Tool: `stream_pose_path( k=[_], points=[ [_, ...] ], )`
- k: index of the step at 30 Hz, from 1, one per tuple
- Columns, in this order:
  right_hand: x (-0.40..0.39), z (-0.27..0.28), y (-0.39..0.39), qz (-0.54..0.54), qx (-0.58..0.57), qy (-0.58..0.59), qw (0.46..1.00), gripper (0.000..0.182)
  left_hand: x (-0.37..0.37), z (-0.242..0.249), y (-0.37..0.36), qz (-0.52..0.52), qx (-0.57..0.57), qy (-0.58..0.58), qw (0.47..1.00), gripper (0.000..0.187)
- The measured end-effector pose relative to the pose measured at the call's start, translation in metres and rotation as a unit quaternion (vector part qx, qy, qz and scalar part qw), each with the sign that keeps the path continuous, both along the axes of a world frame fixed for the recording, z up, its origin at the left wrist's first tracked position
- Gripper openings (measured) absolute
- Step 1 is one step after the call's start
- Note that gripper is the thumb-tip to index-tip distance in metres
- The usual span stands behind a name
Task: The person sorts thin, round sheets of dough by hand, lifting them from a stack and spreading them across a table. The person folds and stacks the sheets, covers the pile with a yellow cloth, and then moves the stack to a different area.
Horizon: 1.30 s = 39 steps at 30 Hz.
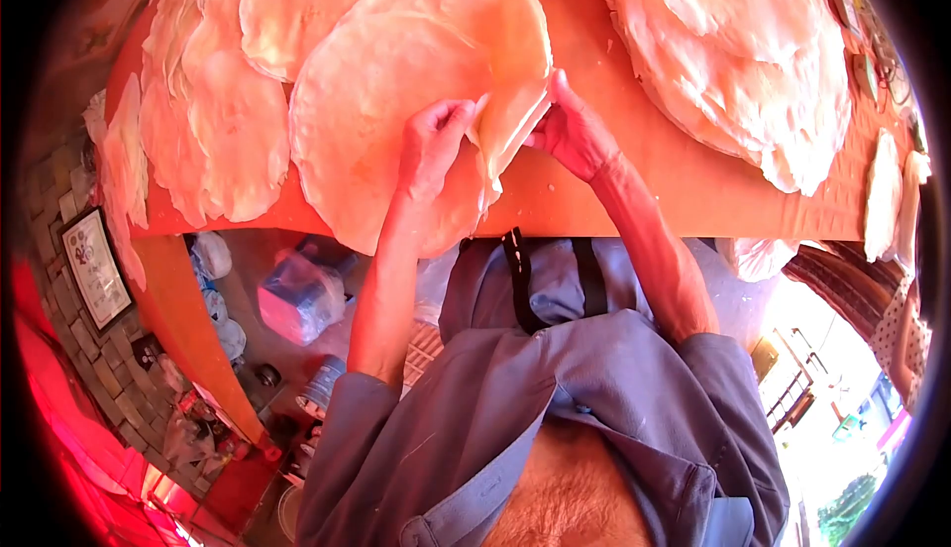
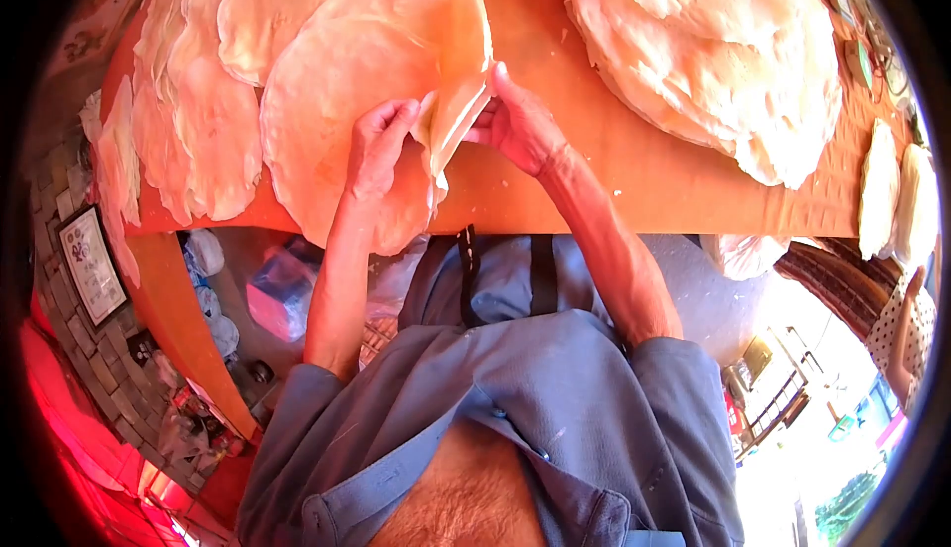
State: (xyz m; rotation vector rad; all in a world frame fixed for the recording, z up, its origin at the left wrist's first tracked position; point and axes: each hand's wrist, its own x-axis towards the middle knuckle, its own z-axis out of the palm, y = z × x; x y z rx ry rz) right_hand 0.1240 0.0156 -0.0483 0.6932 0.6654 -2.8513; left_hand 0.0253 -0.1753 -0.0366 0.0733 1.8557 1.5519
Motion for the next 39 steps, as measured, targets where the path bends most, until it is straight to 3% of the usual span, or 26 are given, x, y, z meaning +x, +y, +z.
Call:
stream_pose_path(
  k=[3,6,9,12,15,16,19,23,31,34,37,39],
  points=[
    [-0.002,-0.005,0.003,-0.029,0.115,-0.045,0.992,0.044,0.002,-0.004,0.000,0.013,0.009,0.010,1.000,0.026],
    [0.000,0.007,0.013,-0.019,0.112,-0.020,0.993,0.037,-0.004,-0.004,0.000,0.022,0.024,0.016,0.999,0.026],
    [-0.001,0.003,0.013,-0.006,0.019,-0.006,1.000,0.036,-0.024,-0.002,0.016,0.011,-0.101,0.172,0.980,0.033],
    [-0.003,-0.001,0.009,-0.032,0.003,-0.013,0.999,0.037,-0.049,0.007,0.041,0.015,-0.239,0.283,0.929,0.047],
    [-0.007,-0.004,0.015,-0.027,0.270,-0.060,0.961,0.038,-0.066,0.008,0.055,-0.036,-0.329,0.298,0.895,0.058],
    [-0.010,-0.002,0.018,-0.019,0.308,-0.081,0.948,0.037,-0.070,0.007,0.058,-0.045,-0.355,0.304,0.883,0.063],
    [-0.018,0.002,0.029,0.005,0.257,-0.049,0.965,0.038,-0.079,-0.005,0.061,-0.068,-0.399,0.309,0.861,0.064],
    [-0.026,-0.008,0.038,0.081,0.218,-0.054,0.971,0.037,-0.072,0.008,0.071,-0.042,-0.416,0.287,0.862,0.069],
    [-0.036,-0.010,0.022,0.071,0.221,-0.026,0.972,0.030,-0.077,0.022,0.082,-0.035,-0.422,0.207,0.882,0.077],
    [-0.033,-0.011,0.017,0.042,0.185,-0.008,0.982,0.028,-0.074,0.024,0.090,-0.026,-0.454,0.229,0.861,0.082],
    [-0.036,-0.009,0.011,0.006,0.118,-0.013,0.993,0.028,-0.080,0.003,0.065,-0.019,-0.334,0.305,0.892,0.081],
    [-0.033,-0.016,0.007,-0.009,0.075,-0.020,0.997,0.027,-0.078,0.002,0.043,0.023,-0.252,0.278,0.927,0.073]
  ],
)
